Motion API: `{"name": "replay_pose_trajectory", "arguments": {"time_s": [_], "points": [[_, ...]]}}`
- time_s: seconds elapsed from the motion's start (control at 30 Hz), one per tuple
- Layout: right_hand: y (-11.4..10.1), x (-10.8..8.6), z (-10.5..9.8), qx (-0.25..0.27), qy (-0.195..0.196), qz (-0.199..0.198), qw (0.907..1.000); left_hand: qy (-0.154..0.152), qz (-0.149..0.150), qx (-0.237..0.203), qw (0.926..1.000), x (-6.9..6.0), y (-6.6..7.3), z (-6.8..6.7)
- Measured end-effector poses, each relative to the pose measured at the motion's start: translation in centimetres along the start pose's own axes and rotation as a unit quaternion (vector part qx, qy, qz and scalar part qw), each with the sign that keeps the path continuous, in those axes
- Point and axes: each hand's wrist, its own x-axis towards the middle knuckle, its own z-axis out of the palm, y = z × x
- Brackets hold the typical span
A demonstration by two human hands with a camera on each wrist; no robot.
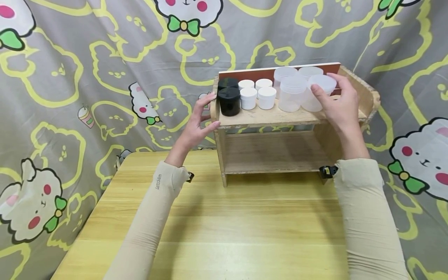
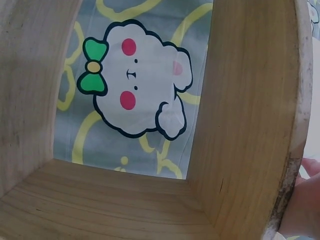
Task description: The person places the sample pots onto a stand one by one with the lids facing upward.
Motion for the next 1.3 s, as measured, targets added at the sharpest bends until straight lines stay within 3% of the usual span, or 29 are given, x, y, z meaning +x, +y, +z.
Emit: {"name": "replay_pose_trajectory", "arguments": {"time_s": [0.7,1.2,1.3], "points": [[-0.1,-0.1,-0.1,-0.039,-0.038,0.016,0.9984,-0.001,0.007,-0.006,1.0000,0.0,-0.2,0.0],[-0.2,-0.5,-0.4,-0.043,-0.023,0.017,0.9987,-0.005,0.001,0.012,0.9999,0.0,0.2,0.0],[-0.2,-0.6,-0.5,-0.042,-0.023,0.017,0.9987,-0.003,0.001,0.015,0.9999,0.1,-1.0,0.1]]}}
